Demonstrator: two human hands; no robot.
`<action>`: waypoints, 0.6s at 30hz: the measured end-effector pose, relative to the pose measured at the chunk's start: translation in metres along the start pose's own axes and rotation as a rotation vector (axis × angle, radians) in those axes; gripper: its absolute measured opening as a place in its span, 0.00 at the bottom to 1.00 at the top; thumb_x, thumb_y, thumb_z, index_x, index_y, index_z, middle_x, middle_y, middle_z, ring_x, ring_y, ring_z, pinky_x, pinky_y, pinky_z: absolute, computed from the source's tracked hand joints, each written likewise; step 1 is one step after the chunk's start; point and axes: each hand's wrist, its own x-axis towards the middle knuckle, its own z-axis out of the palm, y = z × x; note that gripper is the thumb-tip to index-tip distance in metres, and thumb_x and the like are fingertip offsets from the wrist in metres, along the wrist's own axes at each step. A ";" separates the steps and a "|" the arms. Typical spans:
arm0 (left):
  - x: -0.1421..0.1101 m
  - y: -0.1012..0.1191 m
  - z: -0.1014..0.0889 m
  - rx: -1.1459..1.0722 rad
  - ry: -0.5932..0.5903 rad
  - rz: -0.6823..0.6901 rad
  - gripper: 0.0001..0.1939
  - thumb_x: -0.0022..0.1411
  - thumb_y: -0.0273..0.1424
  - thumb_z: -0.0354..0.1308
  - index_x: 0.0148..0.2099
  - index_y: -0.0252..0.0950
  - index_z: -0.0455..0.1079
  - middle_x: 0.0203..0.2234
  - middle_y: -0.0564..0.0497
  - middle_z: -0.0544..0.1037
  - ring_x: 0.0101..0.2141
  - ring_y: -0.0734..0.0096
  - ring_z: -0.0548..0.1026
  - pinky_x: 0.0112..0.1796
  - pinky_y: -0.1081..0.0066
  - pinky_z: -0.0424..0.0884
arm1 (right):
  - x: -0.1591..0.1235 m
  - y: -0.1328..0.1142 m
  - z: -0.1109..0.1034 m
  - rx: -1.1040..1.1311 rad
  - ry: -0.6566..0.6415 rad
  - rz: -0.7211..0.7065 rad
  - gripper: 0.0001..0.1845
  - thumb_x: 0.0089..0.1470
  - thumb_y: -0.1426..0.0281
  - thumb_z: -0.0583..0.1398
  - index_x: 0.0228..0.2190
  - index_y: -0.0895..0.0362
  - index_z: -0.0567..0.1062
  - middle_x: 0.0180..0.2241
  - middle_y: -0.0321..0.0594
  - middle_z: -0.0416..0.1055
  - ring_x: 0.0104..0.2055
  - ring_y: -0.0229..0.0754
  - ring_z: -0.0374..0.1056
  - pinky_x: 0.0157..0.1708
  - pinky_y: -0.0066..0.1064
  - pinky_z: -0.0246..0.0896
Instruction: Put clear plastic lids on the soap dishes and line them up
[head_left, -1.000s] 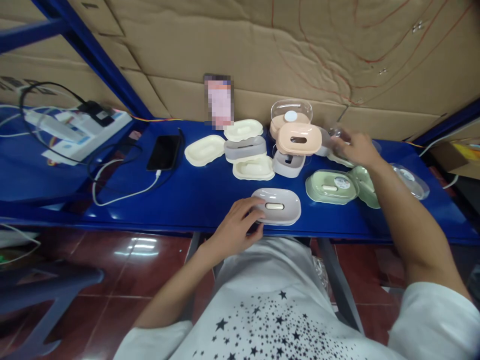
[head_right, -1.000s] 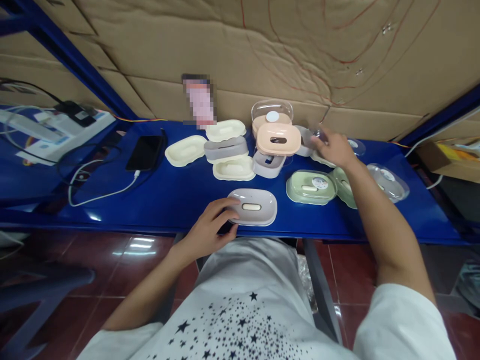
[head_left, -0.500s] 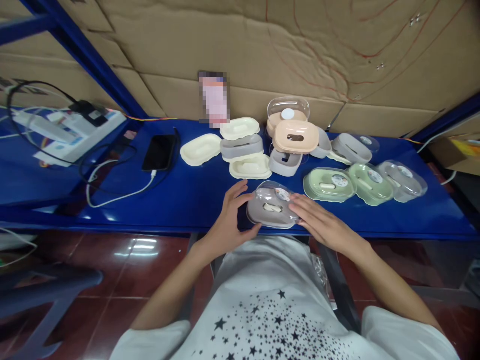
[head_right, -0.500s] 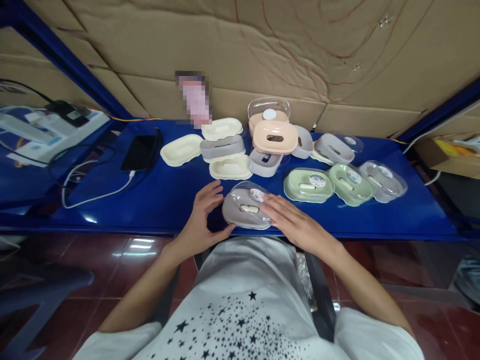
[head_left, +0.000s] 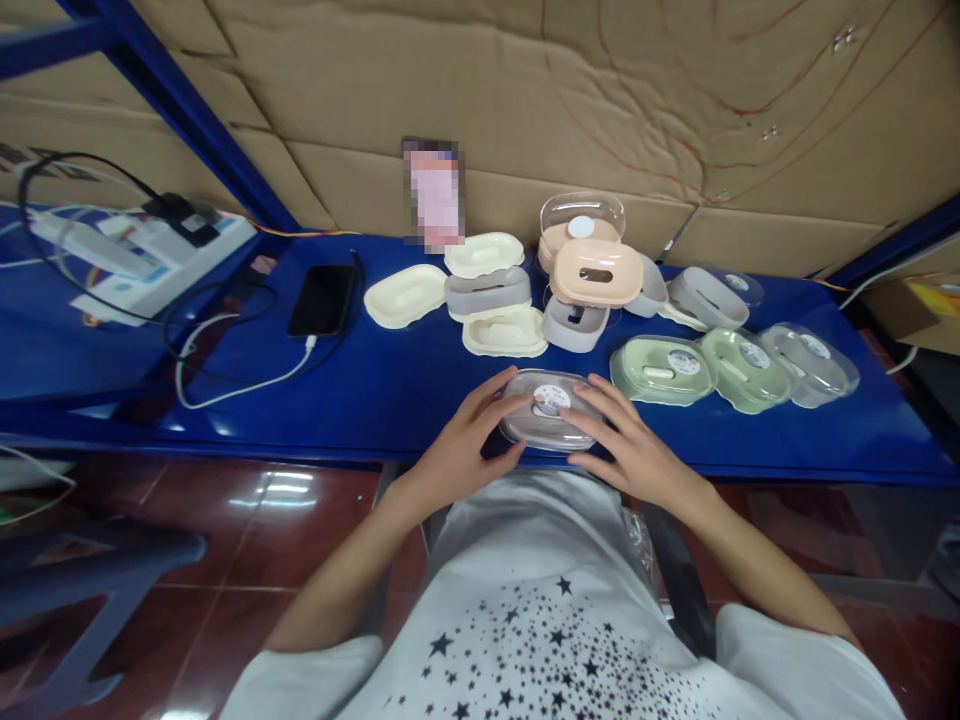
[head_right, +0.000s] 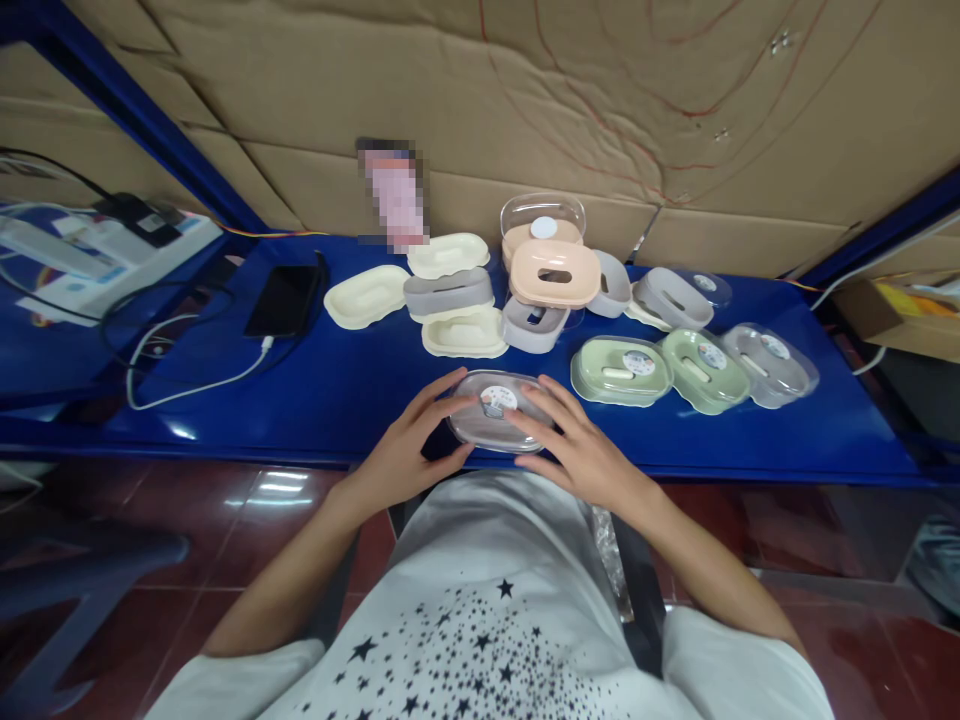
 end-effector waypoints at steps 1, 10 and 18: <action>0.000 0.000 0.000 -0.002 0.000 -0.001 0.30 0.75 0.30 0.61 0.74 0.49 0.60 0.76 0.41 0.59 0.73 0.51 0.64 0.70 0.47 0.68 | 0.000 -0.002 0.003 -0.040 0.021 0.000 0.43 0.69 0.65 0.65 0.77 0.40 0.54 0.77 0.45 0.54 0.81 0.60 0.44 0.74 0.64 0.57; 0.000 -0.003 0.005 0.019 -0.063 -0.057 0.35 0.75 0.38 0.63 0.77 0.52 0.55 0.79 0.42 0.52 0.76 0.48 0.59 0.71 0.45 0.65 | 0.000 -0.008 0.009 -0.087 0.062 0.068 0.45 0.70 0.63 0.64 0.78 0.36 0.49 0.78 0.42 0.51 0.81 0.58 0.46 0.74 0.62 0.60; 0.002 -0.004 0.007 0.030 -0.098 -0.097 0.31 0.77 0.42 0.61 0.76 0.52 0.57 0.79 0.42 0.51 0.76 0.48 0.57 0.71 0.45 0.65 | -0.003 -0.015 0.016 -0.252 0.115 0.074 0.52 0.67 0.61 0.67 0.79 0.40 0.44 0.77 0.48 0.56 0.78 0.60 0.54 0.72 0.59 0.65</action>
